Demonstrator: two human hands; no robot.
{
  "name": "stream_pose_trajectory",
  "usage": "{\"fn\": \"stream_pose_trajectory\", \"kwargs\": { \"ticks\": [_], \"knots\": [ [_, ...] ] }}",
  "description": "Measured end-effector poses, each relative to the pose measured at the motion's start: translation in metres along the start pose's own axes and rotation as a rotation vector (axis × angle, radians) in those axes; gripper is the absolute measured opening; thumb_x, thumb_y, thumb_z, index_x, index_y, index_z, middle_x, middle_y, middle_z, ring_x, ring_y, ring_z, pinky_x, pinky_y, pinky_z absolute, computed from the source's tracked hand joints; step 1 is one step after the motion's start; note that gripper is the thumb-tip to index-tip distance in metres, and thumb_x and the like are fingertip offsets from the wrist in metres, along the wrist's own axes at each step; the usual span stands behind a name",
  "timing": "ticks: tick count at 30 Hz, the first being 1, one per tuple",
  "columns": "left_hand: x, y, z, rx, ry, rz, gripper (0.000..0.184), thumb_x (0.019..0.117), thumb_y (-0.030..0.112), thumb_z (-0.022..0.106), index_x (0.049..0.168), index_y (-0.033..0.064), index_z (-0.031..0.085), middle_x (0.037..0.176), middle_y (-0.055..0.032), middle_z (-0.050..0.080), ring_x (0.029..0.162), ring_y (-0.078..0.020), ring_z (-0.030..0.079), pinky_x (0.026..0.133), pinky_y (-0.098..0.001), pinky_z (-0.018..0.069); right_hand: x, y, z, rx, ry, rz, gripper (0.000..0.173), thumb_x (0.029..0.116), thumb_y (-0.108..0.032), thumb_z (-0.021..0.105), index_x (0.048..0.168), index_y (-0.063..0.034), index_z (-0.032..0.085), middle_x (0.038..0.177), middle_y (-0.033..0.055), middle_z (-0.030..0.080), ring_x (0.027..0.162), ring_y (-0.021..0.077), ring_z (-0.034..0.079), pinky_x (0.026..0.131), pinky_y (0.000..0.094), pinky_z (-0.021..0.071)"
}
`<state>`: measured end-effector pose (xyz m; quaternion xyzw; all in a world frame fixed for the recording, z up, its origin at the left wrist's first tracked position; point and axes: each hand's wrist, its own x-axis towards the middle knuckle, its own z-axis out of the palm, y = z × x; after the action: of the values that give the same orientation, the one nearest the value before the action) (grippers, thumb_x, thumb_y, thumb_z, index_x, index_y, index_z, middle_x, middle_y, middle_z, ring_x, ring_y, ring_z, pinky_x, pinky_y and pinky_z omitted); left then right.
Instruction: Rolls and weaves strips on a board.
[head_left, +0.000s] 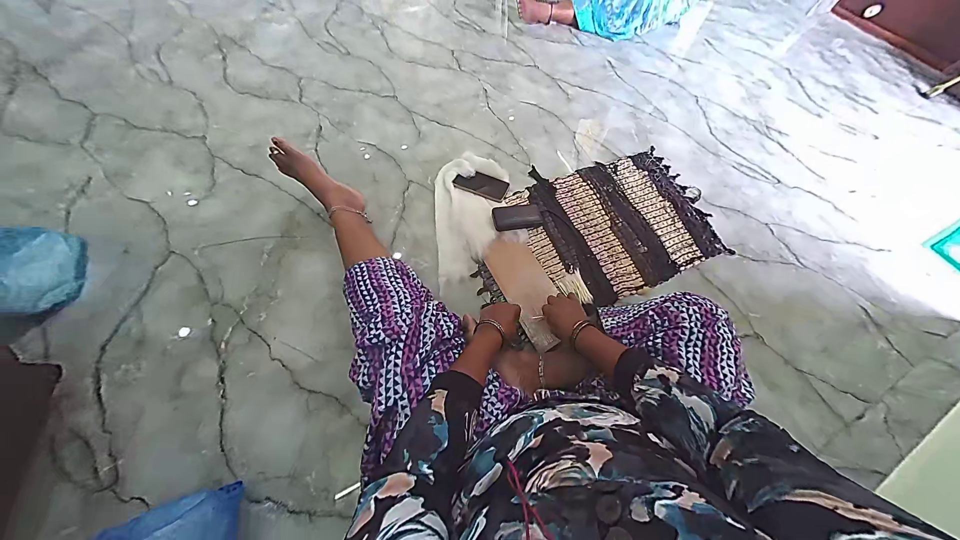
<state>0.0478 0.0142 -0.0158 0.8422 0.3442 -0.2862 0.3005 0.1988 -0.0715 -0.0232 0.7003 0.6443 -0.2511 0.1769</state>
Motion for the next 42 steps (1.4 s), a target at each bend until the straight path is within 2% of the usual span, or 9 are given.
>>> {"fn": "stream_pose_trajectory", "kwargs": {
  "ticks": [5, 10, 18, 20, 23, 28, 35, 38, 42],
  "knots": [
    [0.001, -0.011, -0.011, -0.079, 0.055, -0.076, 0.034, 0.1001, 0.012, 0.060, 0.134, 0.0050, 0.063, 0.137, -0.0232, 0.063, 0.130, -0.0442, 0.059, 0.102, -0.0679, 0.0471, -0.008, 0.032, -0.018, 0.177, 0.020, 0.210, 0.028, 0.1009, -0.013, 0.054, 0.118, -0.0017, 0.072, 0.128, 0.0242, 0.066, 0.125, 0.0436, 0.059, 0.105, 0.0665, 0.0402],
    [0.005, -0.039, -0.018, -0.495, 0.257, -0.170, 0.034, 0.1065, 0.014, 0.052, 0.137, 0.0019, 0.061, 0.131, -0.0220, 0.066, 0.127, -0.0371, 0.061, 0.110, -0.0575, 0.0449, -0.003, 0.076, -0.026, 0.595, 0.144, 0.442, 0.028, 0.0994, -0.021, 0.062, 0.119, -0.0021, 0.071, 0.120, 0.0223, 0.070, 0.118, 0.0400, 0.064, 0.101, 0.0619, 0.0458],
    [0.009, -0.084, -0.026, -1.274, 0.798, -0.305, 0.033, 0.1061, 0.001, 0.045, 0.137, -0.0096, 0.048, 0.113, -0.0272, 0.065, 0.095, -0.0315, 0.068, 0.088, -0.0459, 0.0558, 0.011, 0.071, -0.023, 0.466, 0.164, 0.486, 0.031, 0.0974, -0.025, 0.066, 0.116, -0.0003, 0.070, 0.117, 0.0233, 0.071, 0.116, 0.0410, 0.064, 0.102, 0.0645, 0.0422],
    [0.012, -0.111, -0.033, -1.298, 0.884, -0.455, 0.034, 0.1073, 0.007, 0.043, 0.136, -0.0079, 0.053, 0.118, -0.0292, 0.063, 0.103, -0.0371, 0.063, 0.090, -0.0532, 0.0519, 0.011, 0.063, -0.026, 0.444, 0.167, 0.445, 0.034, 0.0991, -0.029, 0.064, 0.116, 0.0007, 0.069, 0.118, 0.0237, 0.070, 0.117, 0.0405, 0.064, 0.103, 0.0640, 0.0414],
    [0.012, -0.129, -0.047, -1.099, 0.821, -0.592, 0.038, 0.1094, 0.018, 0.045, 0.135, -0.0057, 0.058, 0.133, -0.0311, 0.062, 0.128, -0.0446, 0.058, 0.107, -0.0612, 0.0444, 0.007, 0.050, -0.026, 0.395, 0.187, 0.357, 0.033, 0.1021, -0.028, 0.060, 0.114, 0.0013, 0.069, 0.114, 0.0228, 0.070, 0.112, 0.0389, 0.065, 0.101, 0.0617, 0.0406],
    [0.029, -0.130, -0.054, -0.816, 0.548, -0.677, 0.059, 0.1039, 0.038, 0.060, 0.142, -0.0064, 0.053, 0.135, -0.0313, 0.061, 0.130, -0.0456, 0.058, 0.108, -0.0637, 0.0444, 0.010, 0.022, -0.017, 0.315, 0.127, 0.177, 0.035, 0.1033, -0.028, 0.056, 0.116, 0.0016, 0.069, 0.116, 0.0220, 0.071, 0.114, 0.0387, 0.065, 0.105, 0.0623, 0.0386],
    [0.036, -0.139, -0.053, -0.882, 0.431, -0.569, 0.041, 0.1035, 0.026, 0.062, 0.124, -0.0093, 0.066, 0.133, -0.0315, 0.062, 0.130, -0.0451, 0.057, 0.109, -0.0635, 0.0424, 0.036, -0.030, -0.024, 0.261, 0.245, -0.120, 0.039, 0.0995, -0.026, 0.062, 0.130, -0.0027, 0.066, 0.125, 0.0223, 0.067, 0.118, 0.0393, 0.064, 0.102, 0.0609, 0.0426],
    [0.028, -0.135, -0.055, -1.083, 0.478, -0.546, 0.037, 0.1030, 0.023, 0.064, 0.124, -0.0076, 0.064, 0.119, -0.0255, 0.065, 0.105, -0.0336, 0.062, 0.093, -0.0513, 0.0491, 0.066, -0.061, -0.049, 0.245, 0.271, -0.179, 0.054, 0.0964, -0.029, 0.069, 0.144, -0.0071, 0.057, 0.139, 0.0221, 0.060, 0.128, 0.0404, 0.058, 0.103, 0.0607, 0.0439],
    [0.018, -0.135, -0.058, -1.342, 0.493, -0.489, 0.025, 0.1060, 0.020, 0.057, 0.116, -0.0021, 0.062, 0.081, -0.0040, 0.047, 0.062, -0.0123, 0.041, 0.059, -0.0283, 0.0401, 0.103, -0.096, -0.074, 0.221, 0.254, -0.206, 0.065, 0.0943, -0.039, 0.073, 0.145, -0.0041, 0.053, 0.139, 0.0222, 0.057, 0.128, 0.0399, 0.056, 0.104, 0.0593, 0.0433]
  ]
}}
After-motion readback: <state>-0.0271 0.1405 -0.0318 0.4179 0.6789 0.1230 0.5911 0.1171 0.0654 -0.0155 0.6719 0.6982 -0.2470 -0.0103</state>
